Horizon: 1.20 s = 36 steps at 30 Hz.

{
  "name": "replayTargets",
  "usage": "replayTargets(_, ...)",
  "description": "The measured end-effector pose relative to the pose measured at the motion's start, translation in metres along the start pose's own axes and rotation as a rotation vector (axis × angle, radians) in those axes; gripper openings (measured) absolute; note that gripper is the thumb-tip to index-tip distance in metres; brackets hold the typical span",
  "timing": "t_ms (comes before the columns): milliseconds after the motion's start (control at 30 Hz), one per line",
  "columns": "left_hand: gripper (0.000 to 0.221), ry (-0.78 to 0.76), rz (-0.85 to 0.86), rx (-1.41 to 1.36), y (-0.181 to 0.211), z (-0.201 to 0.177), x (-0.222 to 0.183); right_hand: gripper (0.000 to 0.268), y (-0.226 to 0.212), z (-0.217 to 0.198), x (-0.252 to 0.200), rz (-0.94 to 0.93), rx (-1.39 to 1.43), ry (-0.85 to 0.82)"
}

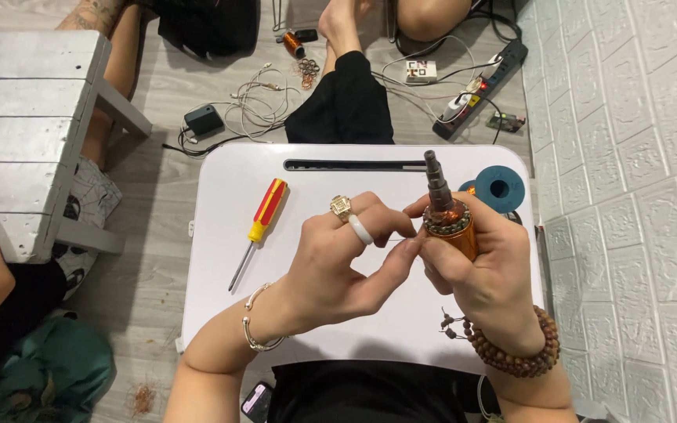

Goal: Manually winding thin copper wire around a motor armature to create coils.

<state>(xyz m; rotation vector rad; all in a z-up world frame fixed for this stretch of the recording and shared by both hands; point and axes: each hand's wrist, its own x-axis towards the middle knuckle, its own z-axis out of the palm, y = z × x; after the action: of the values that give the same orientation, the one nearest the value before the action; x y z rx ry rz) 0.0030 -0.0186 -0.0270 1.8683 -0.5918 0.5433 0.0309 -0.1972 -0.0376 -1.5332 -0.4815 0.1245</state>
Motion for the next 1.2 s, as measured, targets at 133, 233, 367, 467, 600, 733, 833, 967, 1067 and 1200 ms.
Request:
replayTargets(133,0.012,-0.031,-0.029,-0.145,-0.002,-0.003,0.002,0.029,0.01,-0.003,0.0,0.013,0.223,-0.014)
replayTargets(233,0.006,-0.018,-0.036,-0.165,-0.005,-0.004,0.004,0.032,0.012,-0.002,0.002,0.033,0.344,-0.041)
replayTargets(367,0.004,-0.014,-0.047,-0.197,-0.007,-0.003,0.003,0.036,0.022,-0.005,0.005,-0.014,0.536,-0.125)
replayTargets(467,0.003,-0.016,-0.046,-0.205,-0.008,-0.004,0.002,0.045,0.022,-0.004,0.005,-0.036,0.585,-0.164)
replayTargets(600,0.004,0.0,-0.059,-0.209,-0.007,-0.004,0.001,0.047,0.017,-0.001,0.003,0.014,0.563,-0.125)
replayTargets(733,0.003,-0.006,-0.05,-0.216,-0.007,-0.004,0.002,0.046,0.018,0.0,0.005,0.004,0.6,-0.143)
replayTargets(833,0.002,0.005,-0.065,-0.231,-0.012,-0.002,0.002,0.049,0.018,0.002,0.009,0.009,0.562,-0.146)
replayTargets(967,0.009,0.118,-0.041,-0.315,-0.02,0.004,0.001,0.05,0.023,0.003,0.011,-0.069,0.556,-0.07)
replayTargets(1067,0.008,0.121,-0.064,-0.331,-0.02,0.005,-0.001,0.046,0.027,0.001,0.003,-0.072,0.528,-0.045)
replayTargets(1200,0.006,0.147,-0.105,-0.322,-0.021,0.005,0.001,0.043,0.029,0.005,0.011,-0.148,0.479,-0.083)
